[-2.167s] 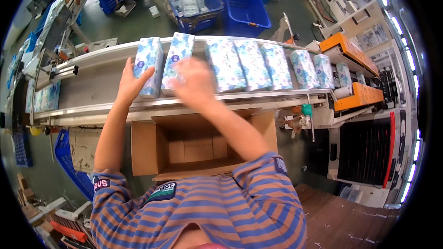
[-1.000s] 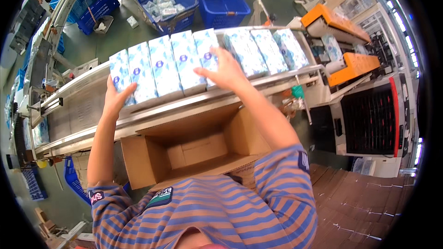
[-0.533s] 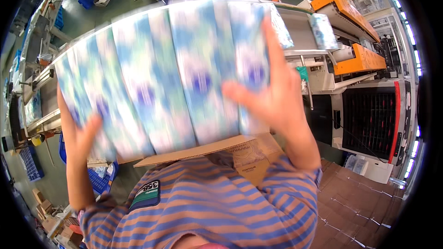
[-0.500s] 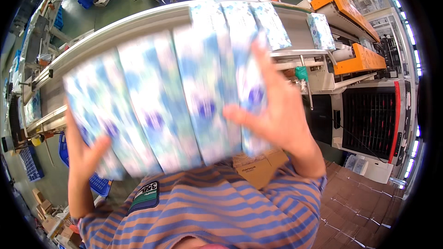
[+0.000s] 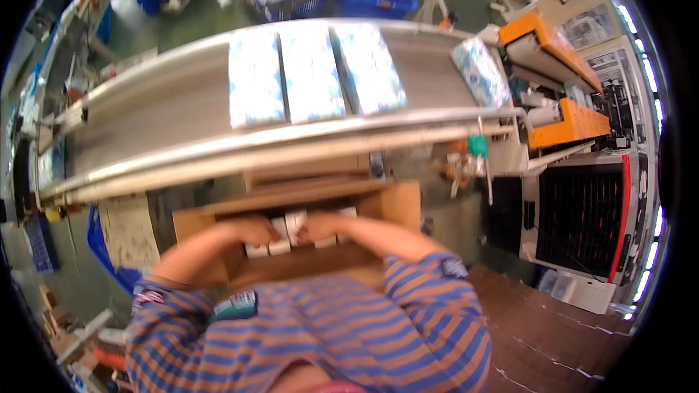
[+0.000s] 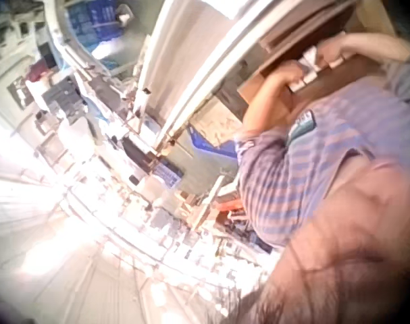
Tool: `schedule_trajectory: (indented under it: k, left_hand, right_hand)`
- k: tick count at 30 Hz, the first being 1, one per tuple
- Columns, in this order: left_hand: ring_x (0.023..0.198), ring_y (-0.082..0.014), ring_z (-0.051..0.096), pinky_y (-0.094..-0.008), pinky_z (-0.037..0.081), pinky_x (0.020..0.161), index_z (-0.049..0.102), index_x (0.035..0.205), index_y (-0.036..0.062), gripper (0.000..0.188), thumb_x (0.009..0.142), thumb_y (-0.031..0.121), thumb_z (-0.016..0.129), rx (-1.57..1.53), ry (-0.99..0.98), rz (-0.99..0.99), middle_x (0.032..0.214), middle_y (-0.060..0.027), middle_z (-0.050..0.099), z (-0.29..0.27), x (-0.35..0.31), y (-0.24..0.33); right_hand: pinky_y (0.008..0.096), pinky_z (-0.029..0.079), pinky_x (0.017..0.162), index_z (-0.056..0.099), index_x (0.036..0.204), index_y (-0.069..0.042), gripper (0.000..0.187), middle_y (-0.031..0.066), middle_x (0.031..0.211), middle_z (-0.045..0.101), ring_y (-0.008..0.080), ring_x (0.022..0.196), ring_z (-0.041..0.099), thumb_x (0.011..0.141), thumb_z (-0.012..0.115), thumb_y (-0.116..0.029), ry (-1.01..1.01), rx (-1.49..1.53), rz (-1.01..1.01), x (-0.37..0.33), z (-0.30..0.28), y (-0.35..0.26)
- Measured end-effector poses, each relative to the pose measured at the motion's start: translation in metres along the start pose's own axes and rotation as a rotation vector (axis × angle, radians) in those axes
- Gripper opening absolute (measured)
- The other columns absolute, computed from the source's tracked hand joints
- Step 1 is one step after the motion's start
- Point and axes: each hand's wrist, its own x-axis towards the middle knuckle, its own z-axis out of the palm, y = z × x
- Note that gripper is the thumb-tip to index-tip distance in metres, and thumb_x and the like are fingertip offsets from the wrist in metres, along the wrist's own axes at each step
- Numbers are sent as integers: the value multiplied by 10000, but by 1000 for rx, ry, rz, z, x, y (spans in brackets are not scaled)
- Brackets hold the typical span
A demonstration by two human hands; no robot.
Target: The person repeatedly picks up small, individually wrapped packages from a conveyor belt and places them into a cardboard box. The person handles the packages one by one, arranging them in rows within the box. The person also moves the cardboard box to different positions on the floor to continue the packing process.
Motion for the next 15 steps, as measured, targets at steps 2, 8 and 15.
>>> schedule_trajectory:
  k: [2,8,15]
  left_hand:
    - [607,-256,615,-377,478,592,644,815,-37,220,817,168,565,146,588,153,647,-136,621,-52,-106,116]
    - [1310,-352,283,-580,338,957,259,1369,-14,884,671,351,659,673,1437,-458,1424,-238,259,-153,-68,129]
    - [1001,-237,578,-316,433,872,408,1264,-8,564,783,213,604,-299,1297,438,1109,-167,580,-169,-87,86]
  right_hand:
    - [371,475,793,644,986,-63,284,128,964,647,288,883,608,870,540,-301,650,276,-534,-84,-35,-50]
    - [426,464,846,253,1332,55,905,285,1190,466,389,996,556,708,699,-425,1381,21,209,-68,-167,-100]
    - [384,456,863,384,1275,8,885,233,1077,535,346,1013,548,585,742,-416,1349,171,104,-57,-178,-128]
